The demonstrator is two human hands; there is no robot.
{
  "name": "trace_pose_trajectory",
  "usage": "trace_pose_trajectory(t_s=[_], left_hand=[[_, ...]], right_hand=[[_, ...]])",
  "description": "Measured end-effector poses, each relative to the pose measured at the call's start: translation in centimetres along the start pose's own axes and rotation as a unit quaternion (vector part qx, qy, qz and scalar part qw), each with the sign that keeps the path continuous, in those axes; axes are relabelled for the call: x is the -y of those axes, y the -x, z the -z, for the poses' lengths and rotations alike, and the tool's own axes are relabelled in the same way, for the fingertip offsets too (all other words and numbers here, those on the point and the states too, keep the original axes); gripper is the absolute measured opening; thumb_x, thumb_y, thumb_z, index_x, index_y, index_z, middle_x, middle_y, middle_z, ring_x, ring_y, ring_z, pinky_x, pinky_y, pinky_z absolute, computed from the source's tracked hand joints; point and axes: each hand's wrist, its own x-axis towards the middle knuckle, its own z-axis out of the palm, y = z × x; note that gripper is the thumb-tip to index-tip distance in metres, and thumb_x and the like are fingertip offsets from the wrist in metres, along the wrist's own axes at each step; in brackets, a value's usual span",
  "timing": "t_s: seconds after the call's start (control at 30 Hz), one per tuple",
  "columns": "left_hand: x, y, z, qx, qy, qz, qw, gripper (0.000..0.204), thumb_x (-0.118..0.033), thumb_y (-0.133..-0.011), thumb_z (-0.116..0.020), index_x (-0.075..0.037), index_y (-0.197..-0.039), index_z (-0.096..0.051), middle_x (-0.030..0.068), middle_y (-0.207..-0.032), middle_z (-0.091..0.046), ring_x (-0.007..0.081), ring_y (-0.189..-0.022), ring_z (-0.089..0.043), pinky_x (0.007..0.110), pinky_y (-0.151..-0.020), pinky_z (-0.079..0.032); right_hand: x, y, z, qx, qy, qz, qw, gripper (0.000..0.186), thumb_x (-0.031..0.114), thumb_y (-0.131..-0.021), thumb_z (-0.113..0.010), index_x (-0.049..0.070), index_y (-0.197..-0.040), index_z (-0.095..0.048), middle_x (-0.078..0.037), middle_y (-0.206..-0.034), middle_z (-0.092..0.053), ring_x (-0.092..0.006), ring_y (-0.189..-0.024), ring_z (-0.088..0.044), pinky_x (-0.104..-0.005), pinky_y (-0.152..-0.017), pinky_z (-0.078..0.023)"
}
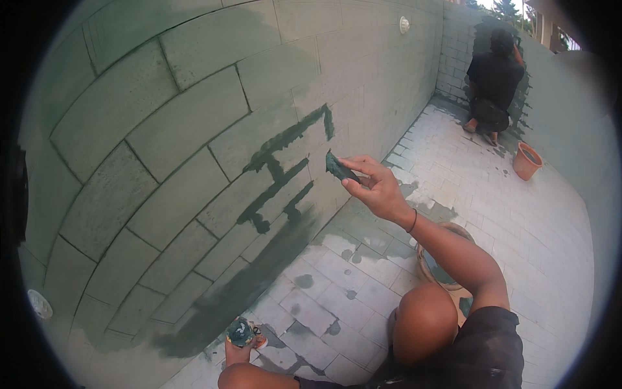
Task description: The person applies a green paste-like substance to the joints between wall tiles using a small piece of material and then cleans the excess from the tile surfaces.
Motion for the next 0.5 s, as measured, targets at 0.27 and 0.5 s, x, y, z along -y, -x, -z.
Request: trace_pose_trajectory(t_s=[0.27, 0.5], left_hand=[[-17.5, -0.5, -4.7, -0.142, -0.189, -0.14, 0.962, 0.043, -0.002, -0.078, -0.069, 0.002, -0.12, -0.062, 0.0147, -0.117, -0.073, 0.0195, -0.1, -0.07, 0.037, -0.089, -0.057], [-29.3, -0.4, -12.6, -0.211, -0.319, -0.212, 0.899, 0.048, -0.006, -0.077, -0.071, 0.0, -0.124, -0.063, 0.013, -0.156, -0.051, 0.0143, -0.11, -0.062, 0.035, -0.11, -0.044]], right_hand=[[2.1, -12.2, 1.7, 0.074, 0.134, 0.262, 0.953, 0.041, 0.007, -0.087, -0.072, 0.012, -0.127, -0.074, -0.012, -0.123, -0.063, -0.0214, -0.104, -0.067, -0.031, -0.089, -0.059], [7.5, -23.5, 5.4, 0.026, 0.125, 0.397, 0.909, 0.041, 0.006, -0.083, -0.075, 0.013, -0.124, -0.076, -0.012, -0.122, -0.064, -0.0242, -0.109, -0.068, -0.038, -0.092, -0.061]])
